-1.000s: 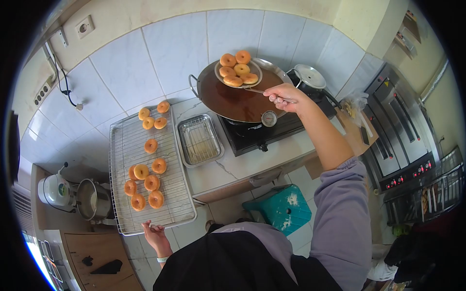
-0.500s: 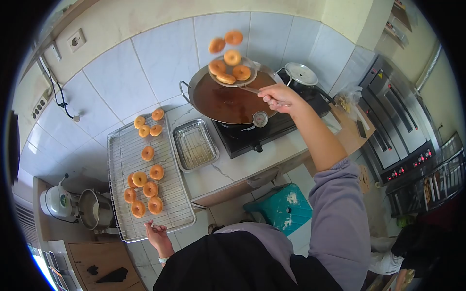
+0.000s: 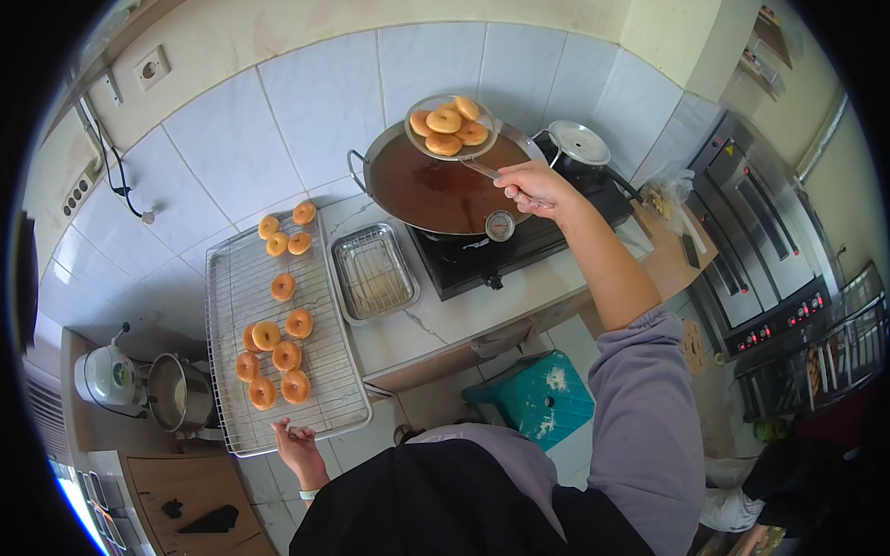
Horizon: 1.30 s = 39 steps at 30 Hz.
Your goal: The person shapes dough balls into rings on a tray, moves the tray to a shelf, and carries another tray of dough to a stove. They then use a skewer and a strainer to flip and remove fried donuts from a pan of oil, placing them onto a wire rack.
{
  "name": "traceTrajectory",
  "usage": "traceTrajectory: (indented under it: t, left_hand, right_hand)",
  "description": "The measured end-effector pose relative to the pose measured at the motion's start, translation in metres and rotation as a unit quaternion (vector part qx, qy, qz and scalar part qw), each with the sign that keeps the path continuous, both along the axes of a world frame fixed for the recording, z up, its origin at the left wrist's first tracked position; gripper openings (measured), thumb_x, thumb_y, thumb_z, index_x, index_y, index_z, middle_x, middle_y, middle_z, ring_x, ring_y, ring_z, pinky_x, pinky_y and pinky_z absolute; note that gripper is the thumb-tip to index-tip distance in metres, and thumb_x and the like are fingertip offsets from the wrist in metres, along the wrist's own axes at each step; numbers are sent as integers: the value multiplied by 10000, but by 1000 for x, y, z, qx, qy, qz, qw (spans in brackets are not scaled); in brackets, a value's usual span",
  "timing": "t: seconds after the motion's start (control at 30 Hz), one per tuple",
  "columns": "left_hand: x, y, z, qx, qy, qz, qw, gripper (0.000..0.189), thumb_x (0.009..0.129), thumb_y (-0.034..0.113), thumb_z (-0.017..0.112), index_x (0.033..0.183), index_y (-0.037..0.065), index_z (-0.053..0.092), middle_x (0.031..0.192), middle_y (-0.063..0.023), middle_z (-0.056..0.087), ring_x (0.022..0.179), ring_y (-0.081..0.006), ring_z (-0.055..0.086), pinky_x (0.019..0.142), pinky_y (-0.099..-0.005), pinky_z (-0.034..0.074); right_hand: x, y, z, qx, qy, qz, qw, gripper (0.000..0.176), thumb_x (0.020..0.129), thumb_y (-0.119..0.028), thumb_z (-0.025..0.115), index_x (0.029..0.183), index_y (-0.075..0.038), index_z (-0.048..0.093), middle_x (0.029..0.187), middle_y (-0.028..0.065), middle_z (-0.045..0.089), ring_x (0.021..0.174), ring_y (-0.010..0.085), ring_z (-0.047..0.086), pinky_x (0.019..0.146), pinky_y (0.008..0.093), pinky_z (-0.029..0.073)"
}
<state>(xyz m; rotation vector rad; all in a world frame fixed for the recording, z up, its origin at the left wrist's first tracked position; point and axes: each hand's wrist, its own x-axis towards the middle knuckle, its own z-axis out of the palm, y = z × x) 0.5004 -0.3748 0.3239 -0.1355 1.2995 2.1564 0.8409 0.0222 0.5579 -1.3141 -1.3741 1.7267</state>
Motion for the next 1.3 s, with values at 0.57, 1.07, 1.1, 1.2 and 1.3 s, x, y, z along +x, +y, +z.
traceTrajectory:
  t: [0.57, 1.07, 1.1, 1.2, 1.3]
  left_hand:
    - [2, -6, 0, -9, 4, -1, 1000, 332, 963, 383, 452, 929, 58, 512, 536, -3, 424, 513, -131, 470, 517, -258, 428]
    - [-2, -4, 0, -7, 5, 7, 1000, 307, 971, 346, 447, 927, 50, 513, 541, 0, 416, 518, -124, 458, 518, -262, 431]
    - [-2, -4, 0, -3, 9, 7, 1000, 306, 972, 344, 446, 927, 49, 512, 541, 1, 414, 518, -121, 455, 517, -263, 430]
    - [-5, -9, 3, -2, 9, 21, 1000, 305, 972, 342, 446, 927, 48, 511, 540, 3, 408, 515, -114, 447, 517, -265, 429]
    - [-9, -17, 2, -5, 13, 37, 999, 303, 973, 341, 445, 928, 48, 510, 539, 5, 403, 512, -110, 442, 519, -268, 428]
  right_hand:
    - [9, -20, -2, 14, -18, -3, 1000, 549, 810, -31, 619, 1304, 66, 401, 582, -16, 487, 368, 24, 354, 336, 188, 235]
    - [-73, -91, 29, -41, 36, 211, 976, 512, 849, -74, 596, 1310, 59, 415, 555, -15, 426, 352, 16, 322, 292, 179, 218]
    - [-82, -99, 18, -56, 30, 213, 975, 521, 844, -78, 606, 1307, 65, 414, 554, -12, 423, 357, 20, 319, 299, 184, 215]
    - [-98, -106, -49, -133, 43, 225, 964, 377, 826, -101, 640, 1180, 4, 564, 552, -20, 434, 361, 26, 314, 332, 192, 227]
    - [-106, -121, -108, -102, 25, 203, 974, 437, 835, -103, 627, 1240, 12, 514, 551, -20, 450, 369, 37, 362, 325, 195, 271]
